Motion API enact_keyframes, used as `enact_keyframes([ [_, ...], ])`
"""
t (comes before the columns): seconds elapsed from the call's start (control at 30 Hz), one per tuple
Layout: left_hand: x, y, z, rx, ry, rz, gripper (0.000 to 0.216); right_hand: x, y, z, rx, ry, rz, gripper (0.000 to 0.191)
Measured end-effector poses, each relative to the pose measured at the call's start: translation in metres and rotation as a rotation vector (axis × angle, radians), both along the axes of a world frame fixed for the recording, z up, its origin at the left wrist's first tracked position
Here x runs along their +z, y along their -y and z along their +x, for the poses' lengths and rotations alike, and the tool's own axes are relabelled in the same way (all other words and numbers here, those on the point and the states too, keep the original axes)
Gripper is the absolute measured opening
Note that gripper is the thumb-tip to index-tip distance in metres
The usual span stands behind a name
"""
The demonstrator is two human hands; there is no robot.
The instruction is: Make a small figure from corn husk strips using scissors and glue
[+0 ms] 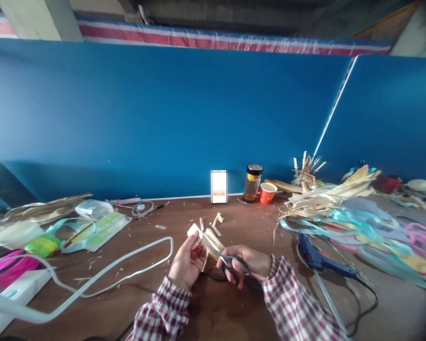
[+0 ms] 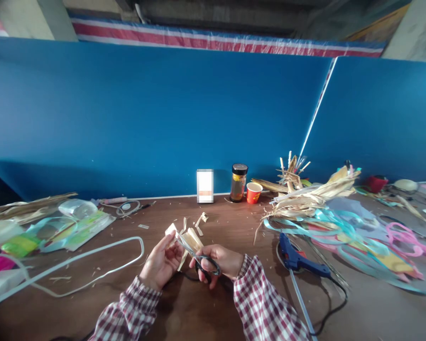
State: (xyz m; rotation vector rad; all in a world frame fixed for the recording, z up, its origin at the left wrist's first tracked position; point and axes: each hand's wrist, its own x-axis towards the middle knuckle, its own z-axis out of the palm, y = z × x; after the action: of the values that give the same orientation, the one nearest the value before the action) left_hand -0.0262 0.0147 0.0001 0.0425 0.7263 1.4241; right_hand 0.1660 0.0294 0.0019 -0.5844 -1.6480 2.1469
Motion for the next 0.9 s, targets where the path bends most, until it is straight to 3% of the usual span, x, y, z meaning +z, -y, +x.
enact_keyframes([
  [0.27, 0.0055, 0.0005, 0.0018, 0.061, -0.023, 0.043, 0.013, 0.0055, 0.0007, 0.0036, 0.002, -0.036, -0.040, 0.063],
  [0.63, 0.0023, 0.0023, 0.0030, 0.024, -0.166, 0.159, 0.009, 0.0028, 0.0008, 0.0030, -0.019, -0.044, -0.045, 0.058],
  [0.9, 0.0027, 0.0010, 0.0033, 0.016, -0.161, 0.085, 0.008, 0.0046, 0.0018, -0.0003, -0.138, 0.018, -0.050, 0.058],
])
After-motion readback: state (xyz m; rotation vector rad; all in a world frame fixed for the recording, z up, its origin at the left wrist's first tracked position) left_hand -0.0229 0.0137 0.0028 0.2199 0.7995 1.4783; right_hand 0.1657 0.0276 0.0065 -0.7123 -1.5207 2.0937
